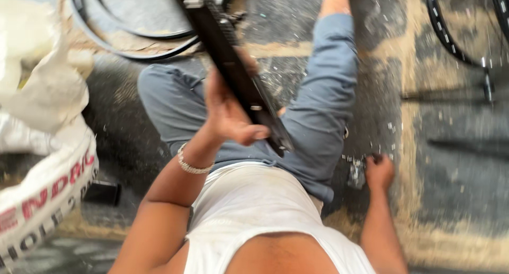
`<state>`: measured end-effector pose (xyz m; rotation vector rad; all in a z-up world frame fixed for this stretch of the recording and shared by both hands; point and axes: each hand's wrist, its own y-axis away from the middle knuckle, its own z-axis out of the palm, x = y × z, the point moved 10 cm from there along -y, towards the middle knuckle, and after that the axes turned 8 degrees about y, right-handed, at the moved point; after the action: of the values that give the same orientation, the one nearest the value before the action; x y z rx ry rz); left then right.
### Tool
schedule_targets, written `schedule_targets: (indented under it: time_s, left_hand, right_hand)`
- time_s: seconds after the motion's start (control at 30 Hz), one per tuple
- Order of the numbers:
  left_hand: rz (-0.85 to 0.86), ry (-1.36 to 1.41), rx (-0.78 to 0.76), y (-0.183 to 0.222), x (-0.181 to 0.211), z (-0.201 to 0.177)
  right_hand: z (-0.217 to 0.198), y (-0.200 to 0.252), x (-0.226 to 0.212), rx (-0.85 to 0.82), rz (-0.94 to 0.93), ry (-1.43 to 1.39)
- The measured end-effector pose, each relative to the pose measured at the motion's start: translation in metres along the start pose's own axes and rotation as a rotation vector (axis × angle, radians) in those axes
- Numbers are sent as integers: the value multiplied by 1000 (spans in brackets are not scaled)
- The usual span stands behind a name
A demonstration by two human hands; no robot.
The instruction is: The person threads spokes through a bicycle rim and hub, tightening them into the rim holes by hand.
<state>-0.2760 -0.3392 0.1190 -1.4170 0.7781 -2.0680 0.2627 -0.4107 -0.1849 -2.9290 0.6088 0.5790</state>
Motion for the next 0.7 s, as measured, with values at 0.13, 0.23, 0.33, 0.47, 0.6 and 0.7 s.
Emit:
schedule_targets:
  time_s: [0.13, 0.23, 0.33, 0.47, 0.6, 0.7]
  left_hand:
    - [82, -147, 13, -9, 15, 13]
    - [-82, -119, -47, -18, 9, 21]
    - [-75, -195, -89, -27, 18, 31]
    - [38, -257, -130, -32, 33, 41]
    - [72, -288, -136, -31, 39, 43]
    - [69, -288, -130, -29, 38, 43]
  right_hand:
    - [18, -2, 6, -87, 331, -1041]
    - [25, 1, -30, -301, 441, -1555]
    - [-3, -18, -91, -311, 241, -1827]
    - [-50, -31, -172, -371, 173, -1842]
    - [-96, -21, -241, -389, 207, -1725]
    - [-121, 15, -287, -471, 217, -1661]
